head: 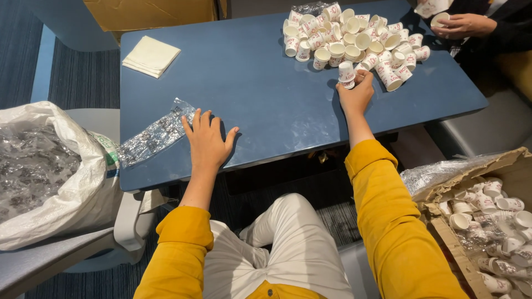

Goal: Packing small paper cups into plastic sleeves and boxes.

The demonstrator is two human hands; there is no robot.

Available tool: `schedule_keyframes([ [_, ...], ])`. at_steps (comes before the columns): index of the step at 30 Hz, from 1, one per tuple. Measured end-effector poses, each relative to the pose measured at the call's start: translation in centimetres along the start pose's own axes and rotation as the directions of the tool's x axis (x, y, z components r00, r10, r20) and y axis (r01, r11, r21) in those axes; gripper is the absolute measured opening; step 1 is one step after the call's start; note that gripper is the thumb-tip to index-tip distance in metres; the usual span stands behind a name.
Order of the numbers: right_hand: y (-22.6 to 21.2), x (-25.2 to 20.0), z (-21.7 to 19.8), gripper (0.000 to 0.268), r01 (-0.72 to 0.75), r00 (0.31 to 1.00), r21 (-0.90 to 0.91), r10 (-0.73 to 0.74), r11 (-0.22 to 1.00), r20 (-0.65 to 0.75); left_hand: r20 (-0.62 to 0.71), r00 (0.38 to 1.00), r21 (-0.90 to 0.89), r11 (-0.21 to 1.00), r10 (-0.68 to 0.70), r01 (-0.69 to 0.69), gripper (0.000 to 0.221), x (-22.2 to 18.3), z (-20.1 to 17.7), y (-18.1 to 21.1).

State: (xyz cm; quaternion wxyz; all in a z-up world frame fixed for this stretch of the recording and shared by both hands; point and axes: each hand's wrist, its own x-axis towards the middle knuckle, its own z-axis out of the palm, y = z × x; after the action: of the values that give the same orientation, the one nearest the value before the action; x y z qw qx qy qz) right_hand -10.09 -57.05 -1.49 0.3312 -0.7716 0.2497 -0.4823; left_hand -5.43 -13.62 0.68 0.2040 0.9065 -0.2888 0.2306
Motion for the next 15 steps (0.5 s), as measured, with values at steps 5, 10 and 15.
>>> schedule_keyframes([
  [5,-1.1,-0.1,-0.3,0.073,-0.102,0.991,-0.141,0.113,0.985,0.070,0.003,1.000,-0.014,1.000,-0.009,0.009,0.053,0.1,-0.3,0.1],
  [10,-2.7,-0.3,-0.7,0.069,-0.046,0.996,-0.128,0.054,0.991,0.066,-0.003,1.000,-0.010,1.000,-0.006,0.006,0.054,0.1,-0.1,0.0],
  [15,0.2,0.1,0.0,0.047,0.031,0.999,-0.047,-0.030,0.998,0.017,-0.003,1.000,-0.007,1.000,-0.011,0.011,0.055,0.1,-0.2,0.1],
])
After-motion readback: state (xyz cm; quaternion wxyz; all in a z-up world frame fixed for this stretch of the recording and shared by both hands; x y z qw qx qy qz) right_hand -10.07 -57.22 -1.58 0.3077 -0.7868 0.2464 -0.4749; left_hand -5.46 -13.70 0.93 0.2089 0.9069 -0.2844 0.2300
